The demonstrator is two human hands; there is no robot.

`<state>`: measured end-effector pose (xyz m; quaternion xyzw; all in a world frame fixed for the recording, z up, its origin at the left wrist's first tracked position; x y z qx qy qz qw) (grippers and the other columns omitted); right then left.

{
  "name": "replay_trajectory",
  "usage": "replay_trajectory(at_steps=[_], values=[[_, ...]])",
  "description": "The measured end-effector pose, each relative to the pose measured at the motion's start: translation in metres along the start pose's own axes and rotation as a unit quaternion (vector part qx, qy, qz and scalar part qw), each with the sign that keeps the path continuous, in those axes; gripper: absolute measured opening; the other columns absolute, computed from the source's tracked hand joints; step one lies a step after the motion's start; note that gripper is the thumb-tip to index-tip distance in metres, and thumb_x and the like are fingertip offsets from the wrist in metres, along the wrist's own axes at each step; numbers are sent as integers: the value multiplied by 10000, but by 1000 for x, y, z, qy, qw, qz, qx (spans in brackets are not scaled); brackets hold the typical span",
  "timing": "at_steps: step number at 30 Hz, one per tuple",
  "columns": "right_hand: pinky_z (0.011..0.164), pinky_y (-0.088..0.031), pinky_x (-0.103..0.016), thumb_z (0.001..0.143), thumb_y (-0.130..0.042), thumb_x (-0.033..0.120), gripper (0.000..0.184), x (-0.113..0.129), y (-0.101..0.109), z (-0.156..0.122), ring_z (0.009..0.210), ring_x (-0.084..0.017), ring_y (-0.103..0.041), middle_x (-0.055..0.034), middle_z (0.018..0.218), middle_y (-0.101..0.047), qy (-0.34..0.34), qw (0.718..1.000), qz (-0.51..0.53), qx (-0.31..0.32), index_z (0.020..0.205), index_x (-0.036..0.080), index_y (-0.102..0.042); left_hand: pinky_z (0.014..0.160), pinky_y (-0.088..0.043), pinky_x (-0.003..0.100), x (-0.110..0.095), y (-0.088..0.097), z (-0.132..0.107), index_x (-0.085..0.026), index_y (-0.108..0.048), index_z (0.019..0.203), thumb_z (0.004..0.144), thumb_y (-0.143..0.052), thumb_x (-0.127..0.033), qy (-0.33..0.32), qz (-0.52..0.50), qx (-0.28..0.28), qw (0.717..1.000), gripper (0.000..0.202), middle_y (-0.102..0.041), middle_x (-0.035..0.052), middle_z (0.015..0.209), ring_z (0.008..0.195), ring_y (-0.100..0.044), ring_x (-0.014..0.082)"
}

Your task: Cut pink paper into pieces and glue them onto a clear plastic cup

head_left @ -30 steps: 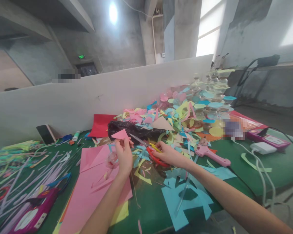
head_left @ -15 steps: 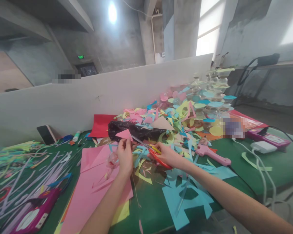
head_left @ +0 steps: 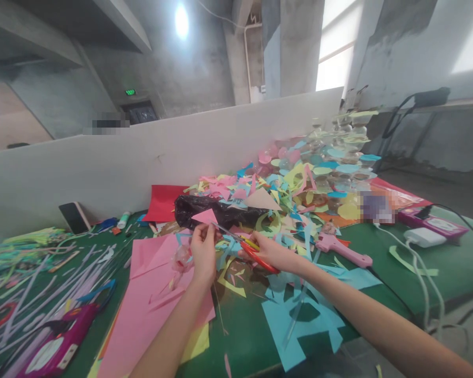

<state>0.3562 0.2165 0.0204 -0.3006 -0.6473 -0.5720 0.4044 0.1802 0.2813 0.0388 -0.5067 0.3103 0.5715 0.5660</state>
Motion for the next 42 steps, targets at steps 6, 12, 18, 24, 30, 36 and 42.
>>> replay_trajectory(at_steps=[6, 12, 18, 24, 30, 36, 42], values=[[599, -387, -253, 745, -632, 623, 474, 5, 2, -2, 710, -166, -554, 0, 791, -603, 7, 1000, 9, 9, 857, 208, -430, 563, -400, 206, 0, 1, 3, -178, -554, 778, 688, -715, -448, 3, -19, 3, 1000, 327, -550, -42, 649, 586, -529, 94], [604, -421, -263, 767, -621, 610, 453, 0, 0, 0, 685, -166, -595, -7, 804, -643, 23, 999, 36, 25, 889, 211, -444, 601, -414, 207, 9, 3, 11, -169, -574, 724, 643, -761, -458, 13, -29, 33, 999, 353, -574, -32, 656, 605, -532, 90], [570, -454, -263, 759, -641, 599, 448, -6, -4, 6, 639, -165, -619, -12, 791, -672, 27, 996, 74, 38, 896, 214, -459, 571, -389, 200, 12, 1, 15, -172, -569, 711, 613, -778, -465, 30, -41, 53, 997, 373, -562, -34, 632, 587, -511, 89], [582, -469, -267, 760, -650, 576, 421, -1, -3, 4, 650, -172, -632, -4, 763, -669, 37, 995, 79, 39, 857, 214, -458, 571, -377, 202, 16, -1, 16, -174, -570, 684, 610, -780, -481, 47, -42, 72, 995, 380, -560, -37, 624, 575, -490, 85], [577, -468, -262, 766, -636, 576, 407, 2, 0, 3, 664, -174, -637, -2, 781, -667, 43, 997, 61, 33, 855, 213, -474, 593, -383, 209, 18, -1, 21, -179, -594, 664, 584, -797, -486, 41, -53, 77, 995, 377, -566, -33, 606, 583, -493, 91], [589, -471, -269, 772, -602, 610, 424, 6, 2, 3, 672, -179, -637, -6, 781, -667, 50, 997, 54, 34, 864, 210, -493, 584, -387, 223, 18, -1, 25, -181, -600, 656, 561, -797, -508, 38, -47, 84, 995, 393, -573, -25, 612, 572, -494, 100], [567, -457, -263, 746, -623, 613, 426, 10, 7, 0, 663, -181, -627, 3, 744, -657, 50, 998, 31, 21, 808, 215, -482, 615, -406, 218, 15, -2, 24, -181, -587, 671, 626, -764, -503, 17, -23, 96, 995, 370, -575, -24, 638, 594, -502, 98]])
Point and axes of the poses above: each hand's wrist, its own z-axis towards the middle knuckle, its own y-axis out of the back of the hand, x = y × z, the point moved 8 cm from there along z, towards the middle knuckle
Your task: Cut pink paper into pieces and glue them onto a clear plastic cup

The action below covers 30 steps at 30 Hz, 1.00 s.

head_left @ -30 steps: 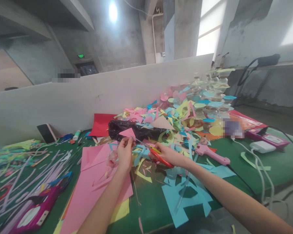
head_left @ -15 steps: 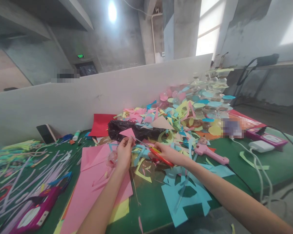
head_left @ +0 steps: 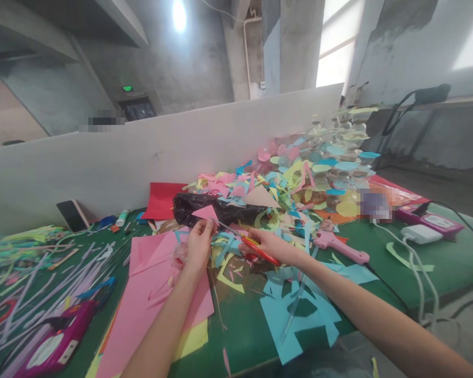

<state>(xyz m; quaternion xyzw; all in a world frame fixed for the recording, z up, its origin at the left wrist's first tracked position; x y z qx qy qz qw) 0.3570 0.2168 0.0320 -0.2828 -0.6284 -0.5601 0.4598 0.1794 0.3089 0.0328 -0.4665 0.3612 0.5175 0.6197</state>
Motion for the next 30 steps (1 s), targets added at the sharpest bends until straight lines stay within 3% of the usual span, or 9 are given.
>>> replay_trajectory(at_steps=[9, 17, 30], values=[[585, -438, -254, 765, -599, 637, 457, -3, 1, 0, 692, -179, -628, -25, 806, -687, -12, 1000, -8, 15, 859, 199, -510, 646, -428, 234, 1, 1, -1, -186, -607, 701, 659, -728, -537, 2, 44, 6, 999, 373, -588, -10, 657, 629, -534, 122], [602, -440, -260, 775, -592, 648, 477, 2, 0, -9, 697, -171, -593, -21, 807, -661, -14, 998, -20, 58, 881, 208, -442, 609, -414, 204, -10, -11, -4, -159, -628, 665, 632, -762, -506, 25, 72, 88, 993, 374, -594, -5, 625, 608, -526, 107], [575, -446, -267, 755, -587, 671, 477, 6, 4, -7, 696, -196, -627, -28, 805, -674, -41, 999, -20, 24, 818, 212, -477, 561, -397, 203, -9, -8, -6, -162, -649, 670, 619, -767, -503, 40, 85, 79, 992, 364, -581, -5, 599, 574, -501, 108]])
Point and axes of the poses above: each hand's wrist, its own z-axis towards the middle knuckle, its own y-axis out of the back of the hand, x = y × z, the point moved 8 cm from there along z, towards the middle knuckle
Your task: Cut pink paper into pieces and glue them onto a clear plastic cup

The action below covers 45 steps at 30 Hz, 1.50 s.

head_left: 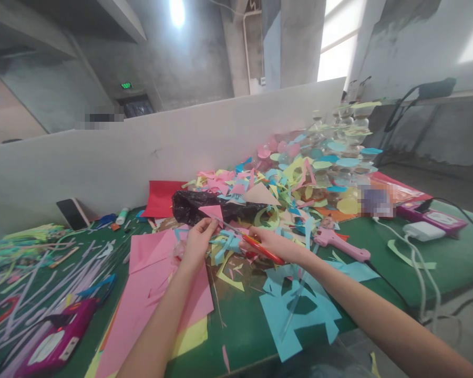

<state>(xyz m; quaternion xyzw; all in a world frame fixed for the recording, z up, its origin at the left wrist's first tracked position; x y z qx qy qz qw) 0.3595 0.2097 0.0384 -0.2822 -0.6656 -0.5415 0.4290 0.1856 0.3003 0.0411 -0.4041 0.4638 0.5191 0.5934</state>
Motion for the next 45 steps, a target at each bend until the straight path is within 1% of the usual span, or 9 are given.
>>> replay_trajectory(at_steps=[4, 13, 19, 21, 25, 28, 32, 37, 45], values=[[555, -429, -260, 752, -597, 658, 466, -3, -1, 3, 651, -179, -605, -21, 762, -658, 11, 1000, -8, -1, 802, 206, -497, 576, -405, 207, 0, 1, 0, -161, -645, 644, 627, -763, -492, -4, -6, -2, 1000, 352, -584, -4, 593, 579, -511, 109], [566, -412, -251, 767, -592, 643, 456, -2, -2, 4, 655, -168, -595, -11, 756, -644, 33, 999, -13, -1, 795, 198, -499, 563, -417, 217, 0, -1, -1, -165, -624, 623, 559, -803, -438, 7, -72, -14, 997, 333, -573, -18, 583, 562, -515, 102], [508, -421, -235, 731, -613, 676, 496, -11, -5, 8, 617, -157, -602, -15, 784, -660, 12, 999, 33, 0, 834, 204, -499, 560, -424, 221, 3, -3, -1, -170, -627, 643, 570, -793, -453, 3, -88, -27, 996, 336, -583, -13, 596, 553, -516, 102], [506, -416, -239, 730, -602, 688, 503, -13, -5, 10, 601, -154, -591, -11, 774, -653, 9, 1000, 28, -2, 829, 206, -496, 575, -431, 222, 3, -4, -2, -176, -638, 659, 588, -787, -440, -2, -90, -28, 996, 311, -598, -9, 621, 577, -530, 110], [552, -398, -250, 748, -579, 686, 497, -9, 0, 9, 632, -159, -570, -3, 732, -627, 22, 999, -26, -29, 786, 196, -503, 614, -430, 224, 1, -2, -4, -188, -653, 685, 653, -750, -417, -26, -62, -24, 997, 251, -603, -6, 656, 629, -538, 125], [562, -395, -249, 752, -580, 676, 488, -6, 1, 8, 649, -165, -579, -5, 746, -636, 20, 999, -26, -24, 794, 196, -507, 613, -405, 218, -2, 1, -5, -190, -638, 680, 698, -718, -402, -47, -30, -24, 998, 227, -569, -11, 637, 633, -513, 124], [563, -401, -246, 741, -595, 674, 486, -4, -1, 6, 653, -167, -587, -9, 758, -643, 13, 1000, -20, -17, 790, 199, -505, 564, -347, 214, -9, 1, -6, -184, -598, 637, 733, -686, -376, -71, 11, -14, 997, 231, -491, -25, 566, 570, -439, 110], [544, -402, -235, 740, -591, 678, 486, -6, -1, 7, 647, -165, -587, -4, 731, -637, 21, 999, -30, -27, 767, 200, -509, 531, -312, 220, -14, 2, -8, -180, -577, 620, 737, -669, -389, -73, 47, -26, 996, 257, -492, -23, 559, 546, -417, 108], [524, -423, -227, 726, -602, 687, 493, -9, -3, 9, 632, -164, -611, -6, 746, -662, 7, 1000, -15, -15, 779, 207, -500, 547, -320, 215, -13, 1, -9, -176, -554, 622, 739, -643, -350, -63, 46, -28, 997, 228, -475, -40, 545, 545, -413, 102]])
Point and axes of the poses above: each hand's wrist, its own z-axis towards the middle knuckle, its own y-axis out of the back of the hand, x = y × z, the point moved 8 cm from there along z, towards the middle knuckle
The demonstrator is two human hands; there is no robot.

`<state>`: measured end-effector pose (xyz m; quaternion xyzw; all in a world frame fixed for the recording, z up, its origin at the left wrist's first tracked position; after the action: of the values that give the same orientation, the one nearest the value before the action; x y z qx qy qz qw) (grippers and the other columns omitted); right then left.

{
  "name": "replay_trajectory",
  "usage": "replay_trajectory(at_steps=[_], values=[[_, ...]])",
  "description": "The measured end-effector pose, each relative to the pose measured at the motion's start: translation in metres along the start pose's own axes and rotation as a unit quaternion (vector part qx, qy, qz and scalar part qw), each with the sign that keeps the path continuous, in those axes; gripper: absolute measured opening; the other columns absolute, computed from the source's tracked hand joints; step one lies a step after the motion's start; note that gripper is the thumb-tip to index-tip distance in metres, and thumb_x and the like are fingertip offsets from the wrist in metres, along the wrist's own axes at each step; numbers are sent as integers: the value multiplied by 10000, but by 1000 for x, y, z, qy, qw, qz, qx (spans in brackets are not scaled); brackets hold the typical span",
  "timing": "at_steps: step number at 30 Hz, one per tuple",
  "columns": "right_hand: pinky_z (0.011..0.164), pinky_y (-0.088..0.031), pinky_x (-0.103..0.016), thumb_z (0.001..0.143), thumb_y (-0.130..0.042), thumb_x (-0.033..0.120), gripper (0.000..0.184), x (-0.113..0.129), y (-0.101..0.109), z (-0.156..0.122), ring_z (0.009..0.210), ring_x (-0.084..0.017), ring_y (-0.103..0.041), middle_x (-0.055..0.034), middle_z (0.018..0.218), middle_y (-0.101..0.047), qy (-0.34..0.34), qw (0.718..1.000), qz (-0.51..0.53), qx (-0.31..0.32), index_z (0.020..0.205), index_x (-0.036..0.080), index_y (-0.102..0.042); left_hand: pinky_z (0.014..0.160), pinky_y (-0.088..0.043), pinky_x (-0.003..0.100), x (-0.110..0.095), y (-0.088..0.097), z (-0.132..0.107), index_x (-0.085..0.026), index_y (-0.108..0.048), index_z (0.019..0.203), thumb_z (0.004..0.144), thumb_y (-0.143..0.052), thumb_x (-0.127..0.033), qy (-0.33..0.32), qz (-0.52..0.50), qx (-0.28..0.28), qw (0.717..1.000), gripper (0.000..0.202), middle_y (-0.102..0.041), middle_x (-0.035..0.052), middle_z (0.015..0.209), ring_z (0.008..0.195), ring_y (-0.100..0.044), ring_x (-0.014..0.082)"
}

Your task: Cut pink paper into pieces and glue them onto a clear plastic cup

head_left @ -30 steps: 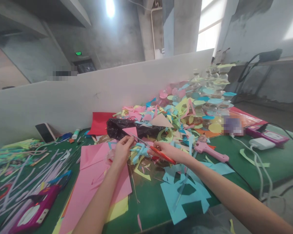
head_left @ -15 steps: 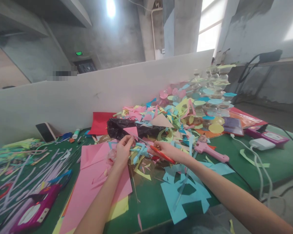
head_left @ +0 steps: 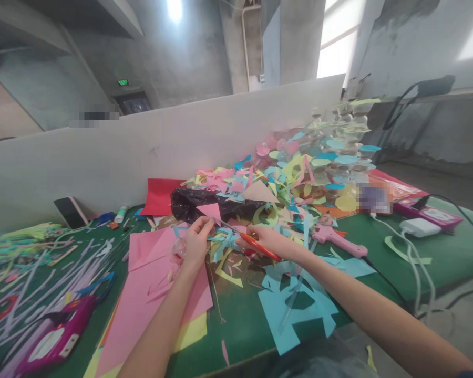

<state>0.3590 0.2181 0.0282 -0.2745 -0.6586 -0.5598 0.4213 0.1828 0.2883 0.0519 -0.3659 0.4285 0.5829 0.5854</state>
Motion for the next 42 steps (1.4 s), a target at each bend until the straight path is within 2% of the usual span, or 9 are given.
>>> replay_trajectory(at_steps=[8, 18, 26, 36, 42], values=[[535, -437, -232, 721, -605, 690, 502, 4, 0, -3, 653, -174, -622, -16, 752, -665, -6, 1000, 1, -4, 774, 205, -488, 516, -313, 213, 1, -3, -4, -191, -481, 600, 771, -606, -356, 9, -13, -16, 1000, 268, -441, -50, 528, 518, -413, 99], [468, -406, -218, 728, -590, 705, 518, 3, 1, -3, 573, -151, -605, -11, 721, -669, -19, 1000, -2, 10, 807, 204, -483, 506, -292, 209, -6, -3, -2, -181, -536, 640, 790, -604, -390, -20, 27, -11, 999, 266, -423, -52, 534, 519, -376, 94], [485, -426, -215, 735, -616, 673, 505, 6, -1, -6, 634, -176, -637, -31, 732, -682, 7, 999, 20, 28, 828, 194, -486, 519, -299, 207, -12, -2, -3, -178, -548, 653, 783, -601, -392, -34, 59, -8, 998, 256, -437, -43, 569, 545, -380, 97], [525, -456, -235, 721, -606, 704, 528, -1, -4, -2, 630, -179, -662, -16, 752, -698, -23, 999, 37, 14, 824, 210, -448, 517, -307, 205, -7, -1, -2, -182, -549, 654, 769, -610, -413, -22, 60, -13, 998, 266, -436, -45, 562, 540, -390, 97], [542, -462, -244, 739, -585, 700, 514, 3, -3, -2, 644, -190, -673, -19, 723, -691, -15, 999, 29, 6, 806, 207, -455, 522, -315, 205, -9, 1, -2, -179, -564, 668, 774, -600, -421, -27, 73, -18, 997, 267, -460, -40, 562, 536, -399, 99]])
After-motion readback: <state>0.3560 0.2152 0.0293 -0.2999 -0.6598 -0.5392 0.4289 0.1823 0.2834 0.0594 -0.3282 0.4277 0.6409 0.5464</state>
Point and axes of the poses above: each hand's wrist, its own z-axis towards the middle knuckle, its own y-axis out of the back of the hand, x = y × z, the point moved 8 cm from there along z, towards the middle knuckle
